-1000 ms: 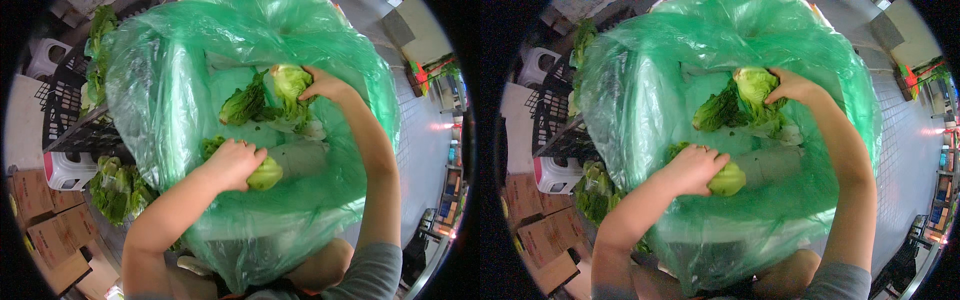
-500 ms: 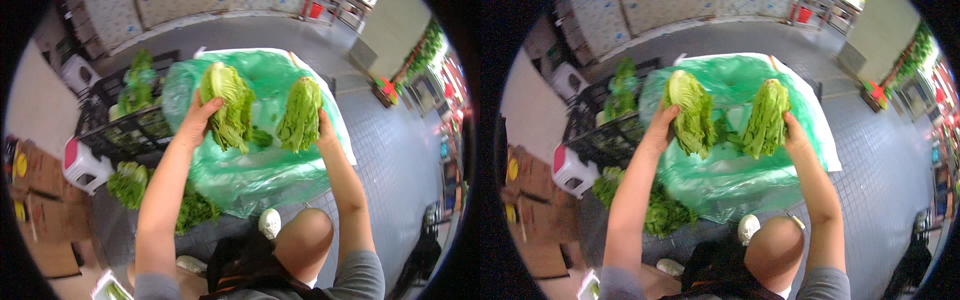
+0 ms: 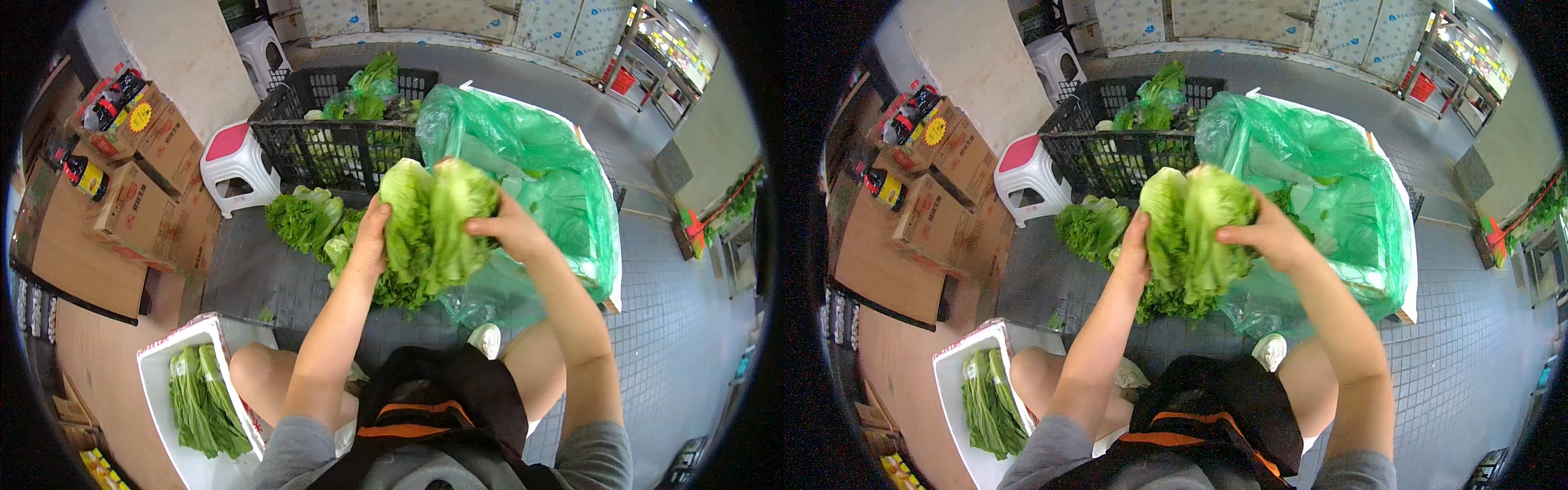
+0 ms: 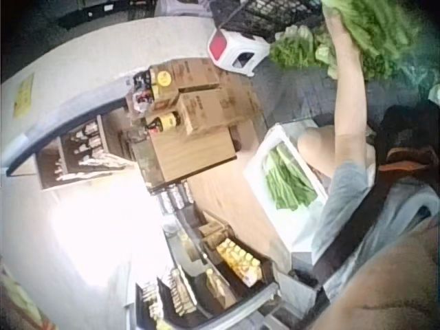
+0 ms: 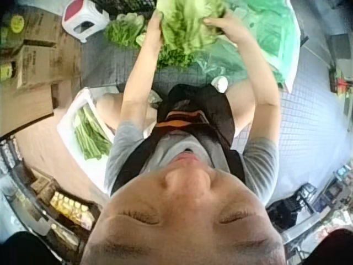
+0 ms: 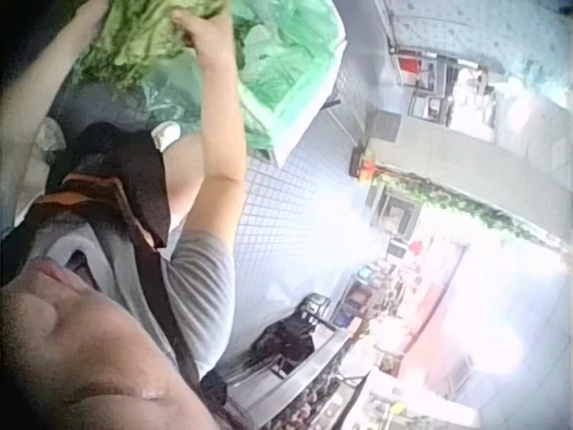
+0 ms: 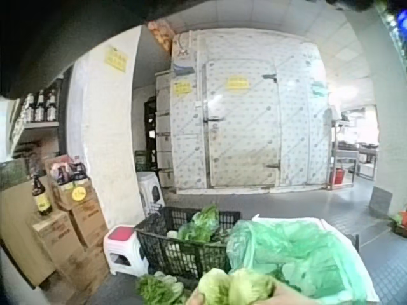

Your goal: The person sits on the floor and prepares lettuce heads by removing outer leaves, cutting the base with a knife, and wrapping each head in plastic film. The wrapped lettuce is placed into a white styrofoam box.

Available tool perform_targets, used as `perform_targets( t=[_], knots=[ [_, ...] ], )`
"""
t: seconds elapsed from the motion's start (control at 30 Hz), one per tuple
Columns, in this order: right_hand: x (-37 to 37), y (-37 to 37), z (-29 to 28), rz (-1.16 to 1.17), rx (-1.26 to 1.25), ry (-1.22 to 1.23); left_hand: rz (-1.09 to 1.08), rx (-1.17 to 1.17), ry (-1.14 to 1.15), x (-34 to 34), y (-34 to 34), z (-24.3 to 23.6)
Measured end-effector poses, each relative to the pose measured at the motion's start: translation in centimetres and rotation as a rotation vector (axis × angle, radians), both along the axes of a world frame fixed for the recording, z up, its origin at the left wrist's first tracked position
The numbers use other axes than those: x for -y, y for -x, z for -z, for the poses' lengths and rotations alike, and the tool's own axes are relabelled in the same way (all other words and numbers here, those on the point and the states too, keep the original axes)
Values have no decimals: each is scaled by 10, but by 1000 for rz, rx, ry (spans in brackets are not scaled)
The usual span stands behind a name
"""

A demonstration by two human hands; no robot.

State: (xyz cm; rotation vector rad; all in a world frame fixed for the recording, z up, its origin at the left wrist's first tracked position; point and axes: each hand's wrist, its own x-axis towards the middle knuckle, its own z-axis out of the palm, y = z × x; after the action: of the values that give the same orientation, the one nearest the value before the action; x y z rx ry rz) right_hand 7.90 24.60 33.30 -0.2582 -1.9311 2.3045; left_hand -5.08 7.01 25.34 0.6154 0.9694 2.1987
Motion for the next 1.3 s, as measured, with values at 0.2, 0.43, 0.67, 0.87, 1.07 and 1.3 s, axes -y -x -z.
perform_targets(
  t=[0.2, 0.43, 0.67, 0.87, 1.07, 1.3],
  knots=[
    [39, 1, 41, 49, -28, -80, -41, -113, 39, 17, -29, 12],
    [52, -13, 60, 21, -37, 71, -127, -165, 164, 18, -57, 13],
    [53, -34, 41, -192, 135, -129, -74, 174, 254, 23, -71, 24],
    [-73, 6, 35, -91, 300, -453, 211, 528, -209, 22, -50, 61],
    [-277, 27, 139, -43, 897, -1027, -45, 413, 71, -70, 41, 87],
    [-401, 98, 95, -233, 1054, -1201, -254, 168, 510, -105, 62, 131]
  ],
)
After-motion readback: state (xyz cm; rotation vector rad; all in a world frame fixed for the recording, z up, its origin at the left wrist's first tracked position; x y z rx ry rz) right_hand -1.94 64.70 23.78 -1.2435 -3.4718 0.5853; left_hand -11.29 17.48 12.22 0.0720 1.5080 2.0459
